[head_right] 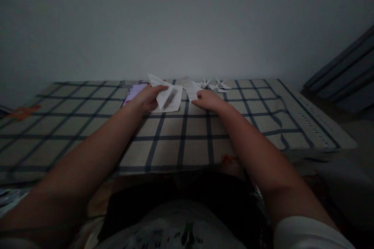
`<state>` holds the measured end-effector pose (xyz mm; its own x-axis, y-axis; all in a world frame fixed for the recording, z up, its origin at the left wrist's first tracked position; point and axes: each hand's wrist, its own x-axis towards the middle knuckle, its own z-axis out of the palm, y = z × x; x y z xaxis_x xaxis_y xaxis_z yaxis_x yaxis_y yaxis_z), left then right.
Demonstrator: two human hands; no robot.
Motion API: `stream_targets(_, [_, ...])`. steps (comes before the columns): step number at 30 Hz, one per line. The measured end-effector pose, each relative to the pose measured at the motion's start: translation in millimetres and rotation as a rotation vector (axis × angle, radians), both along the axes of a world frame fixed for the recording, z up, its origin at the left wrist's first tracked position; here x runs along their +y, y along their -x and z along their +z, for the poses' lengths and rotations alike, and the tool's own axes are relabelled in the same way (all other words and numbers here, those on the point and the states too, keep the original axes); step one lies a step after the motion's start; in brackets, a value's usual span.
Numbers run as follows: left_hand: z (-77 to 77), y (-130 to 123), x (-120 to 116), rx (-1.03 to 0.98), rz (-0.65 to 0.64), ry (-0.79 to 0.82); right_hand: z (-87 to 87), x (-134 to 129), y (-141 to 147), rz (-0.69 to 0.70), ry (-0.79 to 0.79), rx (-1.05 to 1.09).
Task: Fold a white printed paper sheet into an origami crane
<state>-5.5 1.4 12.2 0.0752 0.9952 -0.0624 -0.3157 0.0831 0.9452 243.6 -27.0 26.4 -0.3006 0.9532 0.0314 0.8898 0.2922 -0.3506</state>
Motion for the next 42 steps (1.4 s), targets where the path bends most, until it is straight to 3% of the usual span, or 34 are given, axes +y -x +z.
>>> stream_targets(7, [-1.1,-3,-2,-0.044,0.065,-0.043,-3.6,3,-6,-0.084,-0.033,0.111])
stream_targets(16, [-2.7,-5,-5,-0.017,0.069,-0.039,2.8,19,-10,-0.228,-0.139,-0.243])
stream_targets(25, [-5.7,-4,-2,0.002,0.065,-0.052,16.8,18,1,-0.180,-0.145,-0.295])
stream_targets(30, [-7.1,-3,-1,0.011,0.068,-0.041,11.5,18,6,-0.194,-0.170,-0.397])
stream_targets(34, [-8.2,-2,1,0.026,0.063,-0.031,9.3,15,5,-0.266,-0.202,-0.402])
stream_targets(39, [-6.1,-3,-1,-0.017,0.044,-0.032,21.9,5,5,-0.330,-0.294,-0.365])
stream_targets(42, [-5.5,-4,-2,-0.067,0.006,-0.077,31.3,-4,16,-0.250,-0.356,-0.245])
